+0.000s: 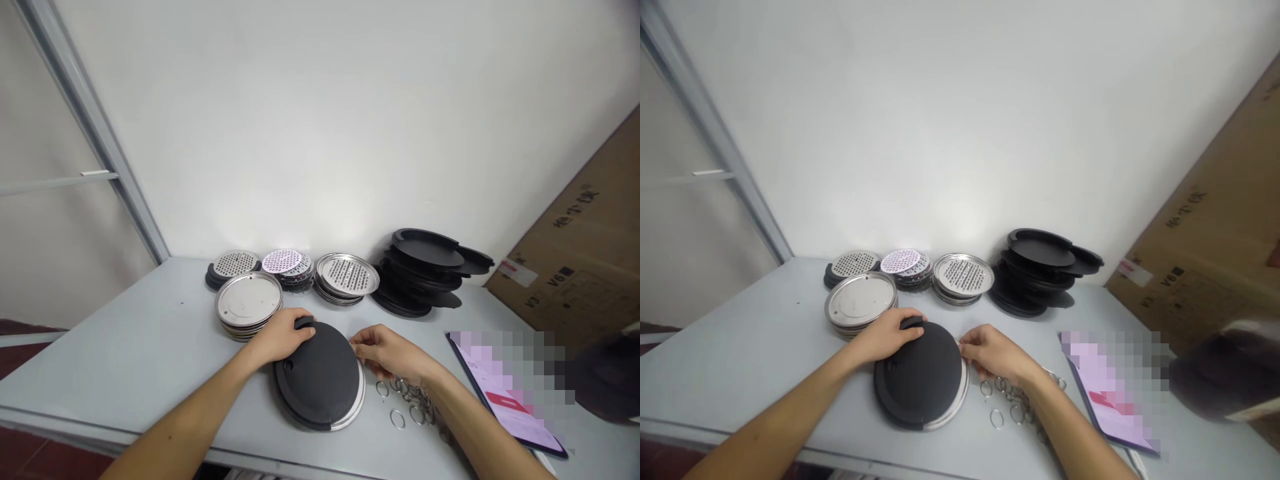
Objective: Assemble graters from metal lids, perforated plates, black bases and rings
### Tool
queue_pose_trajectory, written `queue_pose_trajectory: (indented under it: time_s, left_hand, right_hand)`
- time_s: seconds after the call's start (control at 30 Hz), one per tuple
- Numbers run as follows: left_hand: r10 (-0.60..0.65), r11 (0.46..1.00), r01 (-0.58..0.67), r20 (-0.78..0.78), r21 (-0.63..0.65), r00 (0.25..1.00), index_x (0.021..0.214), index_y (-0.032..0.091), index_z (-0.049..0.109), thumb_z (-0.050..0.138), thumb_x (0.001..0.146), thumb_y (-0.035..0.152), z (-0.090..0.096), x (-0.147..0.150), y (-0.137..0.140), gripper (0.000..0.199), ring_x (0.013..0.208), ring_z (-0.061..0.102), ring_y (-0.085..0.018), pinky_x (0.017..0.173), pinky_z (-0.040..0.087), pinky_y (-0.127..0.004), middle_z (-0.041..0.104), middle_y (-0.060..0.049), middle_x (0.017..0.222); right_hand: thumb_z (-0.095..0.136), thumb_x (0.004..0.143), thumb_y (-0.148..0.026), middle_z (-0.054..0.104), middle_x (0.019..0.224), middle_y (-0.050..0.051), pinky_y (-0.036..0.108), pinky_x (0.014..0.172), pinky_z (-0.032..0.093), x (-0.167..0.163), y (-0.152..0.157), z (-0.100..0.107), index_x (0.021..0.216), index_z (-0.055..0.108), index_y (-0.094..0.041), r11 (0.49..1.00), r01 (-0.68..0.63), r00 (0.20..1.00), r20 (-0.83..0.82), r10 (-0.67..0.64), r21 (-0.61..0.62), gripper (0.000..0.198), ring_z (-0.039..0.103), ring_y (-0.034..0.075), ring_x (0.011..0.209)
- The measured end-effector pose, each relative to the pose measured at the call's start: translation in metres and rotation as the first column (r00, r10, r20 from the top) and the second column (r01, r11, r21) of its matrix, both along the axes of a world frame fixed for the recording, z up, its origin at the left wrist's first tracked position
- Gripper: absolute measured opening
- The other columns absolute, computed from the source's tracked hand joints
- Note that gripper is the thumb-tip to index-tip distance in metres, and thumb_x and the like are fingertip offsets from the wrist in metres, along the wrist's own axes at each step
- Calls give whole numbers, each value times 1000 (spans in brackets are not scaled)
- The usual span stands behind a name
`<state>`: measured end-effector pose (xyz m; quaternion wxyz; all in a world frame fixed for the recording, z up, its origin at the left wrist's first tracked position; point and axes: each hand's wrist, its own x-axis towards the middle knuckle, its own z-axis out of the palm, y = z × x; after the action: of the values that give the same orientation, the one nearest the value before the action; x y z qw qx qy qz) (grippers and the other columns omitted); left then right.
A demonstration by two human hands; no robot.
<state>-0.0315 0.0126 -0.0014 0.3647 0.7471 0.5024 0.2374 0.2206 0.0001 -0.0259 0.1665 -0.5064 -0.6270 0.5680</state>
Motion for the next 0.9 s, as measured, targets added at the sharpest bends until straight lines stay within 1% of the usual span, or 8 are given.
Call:
queue_pose_trajectory:
  time_s: [0.07,0.13,0.3,0.4,0.5,0.67,0.77,0.9]
  left_hand:
    - [-7,1000,7,11,0,1000,101,19,69,56,81,36,0,0,0,29,94,64,-22,84,46,-30,71,-4,104]
    - [-17,1000,17,16,4,1000,98,18,69,53,83,37,0,0,1,29,92,64,-22,82,46,-29,71,-4,100]
    - [-31,999,32,25,-6,999,92,16,67,47,87,41,0,0,0,32,87,63,-21,77,45,-29,71,-4,94]
    - [-36,998,38,43,-43,998,92,16,66,47,87,43,2,-1,-1,33,87,62,-21,74,45,-28,70,-4,93]
    - [-31,997,35,58,-75,998,93,16,66,47,87,44,6,0,-2,34,87,62,-21,74,45,-28,69,-4,93]
    - [-12,997,17,68,-72,998,95,17,65,48,86,44,6,-1,-2,33,89,61,-22,77,45,-29,69,-4,95]
    - [19,998,-15,68,-58,997,99,18,64,49,85,42,5,-2,-1,31,92,61,-22,79,44,-30,68,-4,98]
    - [48,998,-45,68,-52,996,99,20,62,48,86,39,6,-3,-1,27,91,59,-22,77,43,-29,66,-4,97]
  right_hand:
    - [56,84,-43,47,48,-5,17,33,25,1,0,-1,76,64,-15,1000,-4,1000,-8,4,-12,30,37,6,37]
    - [54,85,-44,42,45,-6,18,33,26,1,0,-1,71,60,-16,1000,0,1000,-9,0,-29,32,34,6,35]
    - [53,85,-42,42,45,-6,17,32,22,-2,-1,0,69,53,-17,995,52,999,2,-52,-82,30,33,6,35]
    - [52,85,-42,43,44,-6,18,32,16,-2,-1,4,74,56,-17,991,80,997,-9,-81,-109,27,35,7,35]
    - [53,84,-42,43,43,-6,19,34,16,0,-1,10,83,61,-15,991,87,996,-13,-88,-102,28,33,7,36]
    - [61,75,-30,42,55,-5,18,39,16,7,0,21,87,65,-14,983,172,983,-49,-176,-69,21,30,6,46]
    - [60,74,-28,47,61,-3,19,42,20,18,2,26,87,66,-15,972,236,971,-43,-236,-21,20,35,7,51]
    - [56,73,-31,59,68,1,21,49,34,33,6,32,81,66,-16,943,322,946,-5,-323,85,19,51,13,60]
